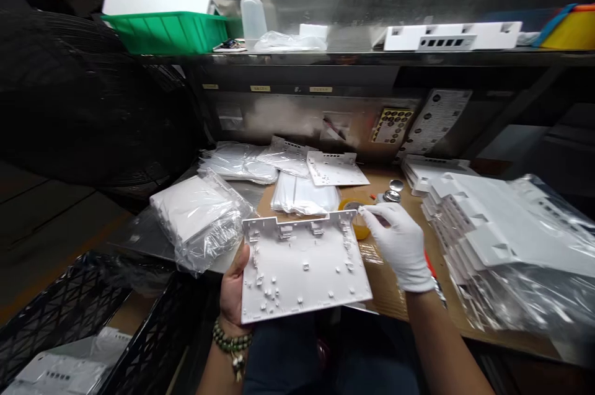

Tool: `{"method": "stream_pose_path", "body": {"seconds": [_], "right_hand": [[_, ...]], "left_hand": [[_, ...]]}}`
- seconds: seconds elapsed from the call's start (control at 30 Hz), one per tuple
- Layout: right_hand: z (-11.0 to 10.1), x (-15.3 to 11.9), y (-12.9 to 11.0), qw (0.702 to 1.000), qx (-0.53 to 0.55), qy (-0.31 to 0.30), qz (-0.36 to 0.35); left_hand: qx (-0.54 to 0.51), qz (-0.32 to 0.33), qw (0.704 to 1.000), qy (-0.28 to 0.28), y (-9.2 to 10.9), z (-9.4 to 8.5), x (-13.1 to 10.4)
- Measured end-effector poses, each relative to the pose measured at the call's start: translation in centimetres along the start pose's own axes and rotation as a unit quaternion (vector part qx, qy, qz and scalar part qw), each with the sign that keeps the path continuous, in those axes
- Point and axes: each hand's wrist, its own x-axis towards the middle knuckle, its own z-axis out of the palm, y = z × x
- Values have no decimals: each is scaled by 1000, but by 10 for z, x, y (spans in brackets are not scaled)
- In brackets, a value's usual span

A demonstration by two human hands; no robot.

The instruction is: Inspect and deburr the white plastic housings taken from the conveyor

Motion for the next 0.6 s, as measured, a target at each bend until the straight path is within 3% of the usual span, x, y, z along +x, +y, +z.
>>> {"method": "stream_pose_path", "body": {"seconds": [0.1, 0.23, 0.3, 0.4, 0.6], "right_hand": [[-1, 2, -17, 998, 42, 41, -28], [4, 4, -78, 987, 132, -4, -93], [13, 5, -107, 979, 160, -22, -122], [27, 7, -129, 972, 179, -42, -143], [42, 9, -126, 975, 181, -38, -124]], "left_hand": [[7, 15, 997, 80, -6, 9, 4], [17, 80, 963, 256, -25, 24, 12], [25, 100, 946, 308, -35, 34, 18], [39, 110, 942, 315, -43, 43, 27], [30, 97, 946, 308, -44, 41, 34]]}}
